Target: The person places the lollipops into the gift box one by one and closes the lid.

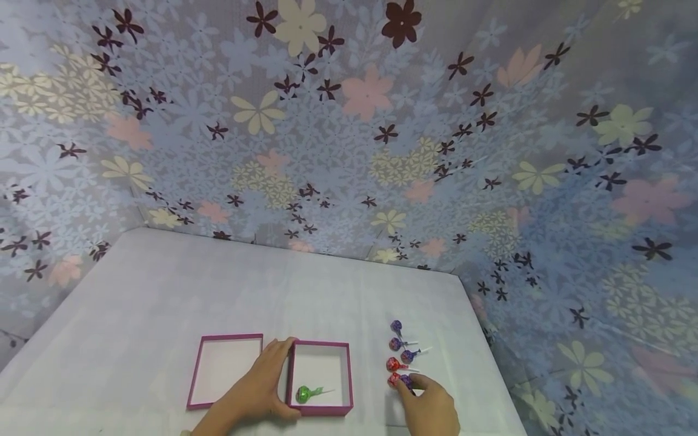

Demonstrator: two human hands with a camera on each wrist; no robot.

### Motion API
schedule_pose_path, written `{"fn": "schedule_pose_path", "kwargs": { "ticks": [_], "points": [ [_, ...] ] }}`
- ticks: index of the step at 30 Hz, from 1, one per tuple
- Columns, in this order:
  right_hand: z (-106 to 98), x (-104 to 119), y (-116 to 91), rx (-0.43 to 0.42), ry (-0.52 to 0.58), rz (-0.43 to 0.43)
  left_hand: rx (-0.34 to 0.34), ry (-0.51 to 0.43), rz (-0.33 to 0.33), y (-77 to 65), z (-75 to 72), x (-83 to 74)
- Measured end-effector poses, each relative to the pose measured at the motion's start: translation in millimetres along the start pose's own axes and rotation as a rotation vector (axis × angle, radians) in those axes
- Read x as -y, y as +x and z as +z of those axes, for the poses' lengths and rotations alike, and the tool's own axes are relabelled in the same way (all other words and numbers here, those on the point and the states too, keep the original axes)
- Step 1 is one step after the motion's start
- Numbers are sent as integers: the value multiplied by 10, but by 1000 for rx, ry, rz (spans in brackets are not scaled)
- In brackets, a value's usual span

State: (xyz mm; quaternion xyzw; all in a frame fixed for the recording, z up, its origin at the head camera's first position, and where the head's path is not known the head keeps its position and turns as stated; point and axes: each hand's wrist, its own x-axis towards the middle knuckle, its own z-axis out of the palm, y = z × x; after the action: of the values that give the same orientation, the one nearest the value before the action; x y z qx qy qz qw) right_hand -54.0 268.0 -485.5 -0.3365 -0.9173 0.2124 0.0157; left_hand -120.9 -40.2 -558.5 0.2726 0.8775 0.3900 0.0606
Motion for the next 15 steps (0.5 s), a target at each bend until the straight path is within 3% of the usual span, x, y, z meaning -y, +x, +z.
{"fn": "schedule_pose_path", "kwargs": {
  "ticks": [15],
  "points": [
    [59,280,-111,-130,83,-199,-8,16,11,1,39,35]
  ]
}}
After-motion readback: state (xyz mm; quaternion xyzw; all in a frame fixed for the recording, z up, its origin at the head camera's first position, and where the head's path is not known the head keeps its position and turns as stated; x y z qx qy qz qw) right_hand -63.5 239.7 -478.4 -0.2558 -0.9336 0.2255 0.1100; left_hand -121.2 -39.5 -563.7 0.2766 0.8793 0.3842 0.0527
